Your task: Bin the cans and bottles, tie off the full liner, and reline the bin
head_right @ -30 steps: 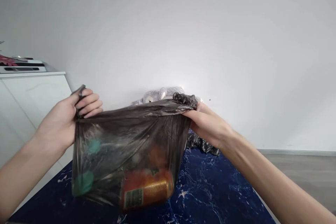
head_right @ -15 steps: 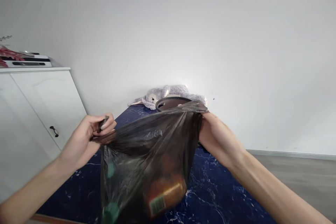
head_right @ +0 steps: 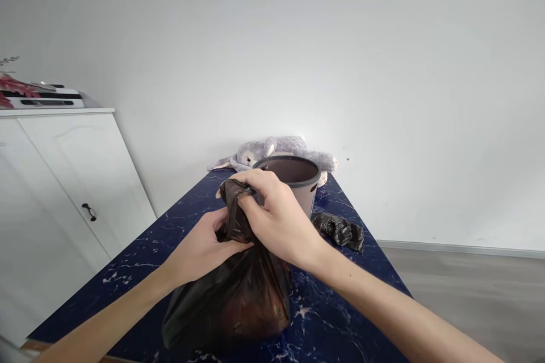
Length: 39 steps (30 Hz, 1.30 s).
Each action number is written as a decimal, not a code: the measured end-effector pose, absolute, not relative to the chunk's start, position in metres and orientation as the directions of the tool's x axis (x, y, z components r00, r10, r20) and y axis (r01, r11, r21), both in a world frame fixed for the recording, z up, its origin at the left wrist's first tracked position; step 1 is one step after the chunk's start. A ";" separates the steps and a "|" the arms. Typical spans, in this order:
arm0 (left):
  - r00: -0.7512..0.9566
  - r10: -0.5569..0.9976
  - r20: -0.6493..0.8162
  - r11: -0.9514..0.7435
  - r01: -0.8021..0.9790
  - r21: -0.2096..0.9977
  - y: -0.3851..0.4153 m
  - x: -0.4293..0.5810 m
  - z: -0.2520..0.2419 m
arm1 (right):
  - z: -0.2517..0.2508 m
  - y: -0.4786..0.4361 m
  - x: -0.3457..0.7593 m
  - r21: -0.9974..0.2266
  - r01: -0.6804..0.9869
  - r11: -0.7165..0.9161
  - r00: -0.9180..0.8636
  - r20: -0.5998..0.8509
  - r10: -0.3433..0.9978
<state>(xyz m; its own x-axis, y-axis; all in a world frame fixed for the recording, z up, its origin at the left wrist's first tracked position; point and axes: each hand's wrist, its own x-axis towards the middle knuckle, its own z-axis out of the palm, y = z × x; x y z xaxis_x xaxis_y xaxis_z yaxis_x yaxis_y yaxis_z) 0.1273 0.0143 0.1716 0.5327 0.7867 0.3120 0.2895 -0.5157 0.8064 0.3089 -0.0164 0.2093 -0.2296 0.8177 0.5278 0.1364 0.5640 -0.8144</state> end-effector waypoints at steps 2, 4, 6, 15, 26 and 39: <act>0.548 0.791 0.273 -0.494 0.308 0.813 0.015 0.128 0.167 | 0.210 -0.018 0.315 -0.877 0.013 0.480 -0.282 0.458 0.843; 0.541 0.803 0.250 -0.470 0.317 0.824 0.015 0.124 0.162 | 0.202 -0.019 0.327 -0.922 -0.174 0.346 -0.313 0.385 0.868; 0.517 0.824 0.230 -0.427 0.301 0.853 0.016 0.118 0.160 | 0.186 -0.019 0.342 -0.907 -0.332 0.260 -0.296 0.362 0.884; 0.590 0.754 0.288 -0.523 0.275 0.806 0.012 0.129 0.163 | 0.146 -0.018 0.318 -0.936 -0.054 0.347 -0.358 0.342 0.869; 0.007 0.998 -0.056 0.056 -0.269 0.961 0.035 0.042 0.136 | 0.128 -0.021 0.300 -0.803 -0.588 0.093 -0.248 0.288 0.925; 0.245 0.950 0.192 -0.197 -0.007 0.980 0.004 0.076 0.154 | 0.133 -0.010 0.243 -0.927 0.048 0.371 -0.754 0.210 0.623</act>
